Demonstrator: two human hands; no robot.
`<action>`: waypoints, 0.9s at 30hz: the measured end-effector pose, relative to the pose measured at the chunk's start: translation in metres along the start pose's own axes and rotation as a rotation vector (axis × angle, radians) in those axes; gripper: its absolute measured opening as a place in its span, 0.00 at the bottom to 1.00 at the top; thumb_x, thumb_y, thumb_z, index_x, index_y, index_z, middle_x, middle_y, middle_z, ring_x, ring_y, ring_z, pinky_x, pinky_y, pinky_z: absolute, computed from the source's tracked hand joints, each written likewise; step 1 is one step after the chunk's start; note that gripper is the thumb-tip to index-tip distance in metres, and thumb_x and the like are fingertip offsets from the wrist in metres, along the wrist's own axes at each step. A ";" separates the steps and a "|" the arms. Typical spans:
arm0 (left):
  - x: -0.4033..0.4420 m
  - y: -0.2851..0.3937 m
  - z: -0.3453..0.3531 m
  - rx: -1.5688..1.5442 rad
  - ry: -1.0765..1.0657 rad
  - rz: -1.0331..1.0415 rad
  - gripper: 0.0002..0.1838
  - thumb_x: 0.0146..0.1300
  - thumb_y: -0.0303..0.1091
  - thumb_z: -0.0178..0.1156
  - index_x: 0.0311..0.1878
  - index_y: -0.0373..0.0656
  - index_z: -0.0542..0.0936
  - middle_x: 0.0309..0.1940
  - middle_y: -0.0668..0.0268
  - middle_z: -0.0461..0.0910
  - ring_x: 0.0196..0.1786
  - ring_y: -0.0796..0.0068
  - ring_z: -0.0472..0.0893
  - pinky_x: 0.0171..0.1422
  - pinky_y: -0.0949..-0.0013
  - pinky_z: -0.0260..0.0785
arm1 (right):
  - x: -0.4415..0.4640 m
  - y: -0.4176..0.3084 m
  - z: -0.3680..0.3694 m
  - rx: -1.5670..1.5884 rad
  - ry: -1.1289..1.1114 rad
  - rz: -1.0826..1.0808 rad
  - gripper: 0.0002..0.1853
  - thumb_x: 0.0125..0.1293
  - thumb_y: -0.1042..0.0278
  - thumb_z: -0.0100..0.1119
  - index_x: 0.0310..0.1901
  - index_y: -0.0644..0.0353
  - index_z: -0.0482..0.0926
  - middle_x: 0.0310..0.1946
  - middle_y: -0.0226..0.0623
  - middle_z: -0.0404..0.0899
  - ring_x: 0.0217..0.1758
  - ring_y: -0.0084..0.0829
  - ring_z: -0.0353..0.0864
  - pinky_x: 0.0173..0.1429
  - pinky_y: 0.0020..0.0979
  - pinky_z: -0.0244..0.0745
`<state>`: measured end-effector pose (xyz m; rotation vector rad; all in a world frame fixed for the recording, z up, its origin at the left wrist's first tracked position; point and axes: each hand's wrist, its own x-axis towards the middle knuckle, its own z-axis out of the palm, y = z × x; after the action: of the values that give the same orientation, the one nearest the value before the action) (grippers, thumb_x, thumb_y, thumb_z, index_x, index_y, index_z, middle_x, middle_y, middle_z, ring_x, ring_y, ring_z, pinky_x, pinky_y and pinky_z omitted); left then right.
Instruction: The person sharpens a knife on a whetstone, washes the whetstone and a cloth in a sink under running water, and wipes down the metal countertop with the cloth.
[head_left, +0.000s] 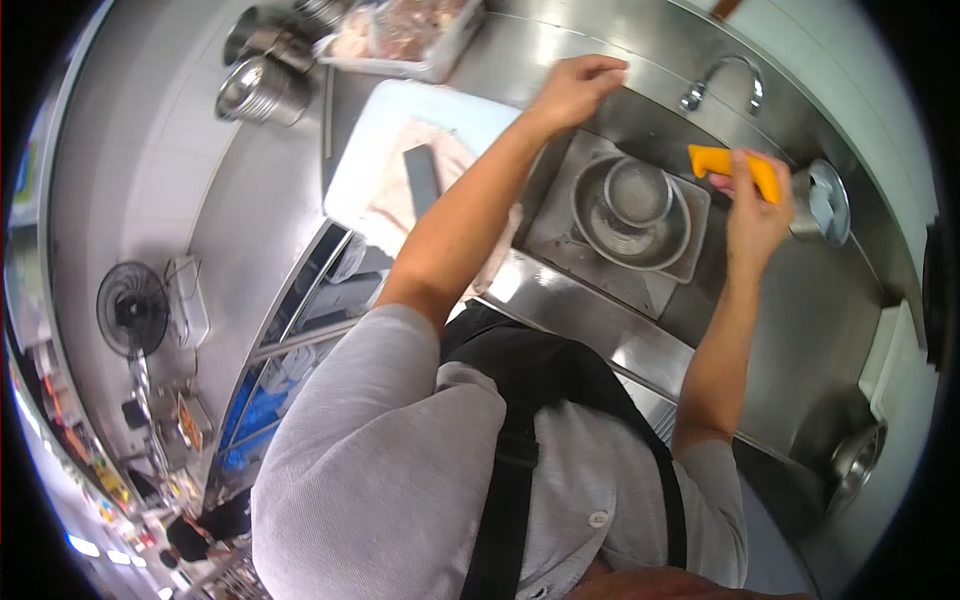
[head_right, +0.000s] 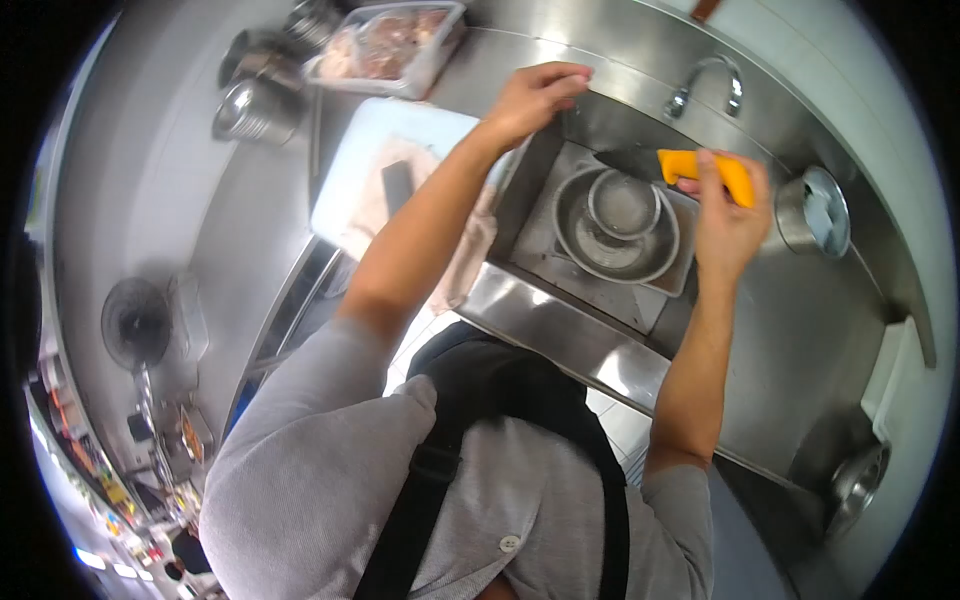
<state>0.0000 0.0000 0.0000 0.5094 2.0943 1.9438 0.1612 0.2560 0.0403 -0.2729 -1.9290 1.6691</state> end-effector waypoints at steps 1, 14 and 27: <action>-0.003 0.000 -0.002 -0.002 0.025 0.000 0.20 0.76 0.42 0.63 0.62 0.38 0.83 0.55 0.61 0.87 0.61 0.69 0.84 0.66 0.63 0.76 | 0.002 -0.012 -0.004 0.082 0.021 0.045 0.13 0.74 0.71 0.66 0.54 0.67 0.80 0.42 0.45 0.86 0.35 0.38 0.91 0.42 0.34 0.90; -0.239 -0.013 -0.288 0.096 0.707 -0.117 0.16 0.77 0.36 0.59 0.58 0.34 0.83 0.52 0.56 0.88 0.56 0.67 0.86 0.61 0.64 0.76 | -0.217 0.095 0.188 0.635 -0.131 0.771 0.12 0.77 0.68 0.61 0.54 0.64 0.74 0.48 0.51 0.85 0.47 0.42 0.90 0.53 0.44 0.89; -0.155 -0.088 -0.225 1.011 0.183 0.220 0.20 0.77 0.43 0.56 0.67 0.51 0.82 0.74 0.55 0.73 0.79 0.50 0.67 0.81 0.47 0.59 | -0.211 0.042 0.237 -0.334 -1.010 0.654 0.24 0.75 0.50 0.64 0.56 0.65 0.76 0.31 0.37 0.82 0.24 0.27 0.82 0.26 0.30 0.77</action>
<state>0.0422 -0.2728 -0.0773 0.7635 3.1629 0.8721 0.1977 -0.0413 -0.0735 -0.2114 -3.1369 2.1112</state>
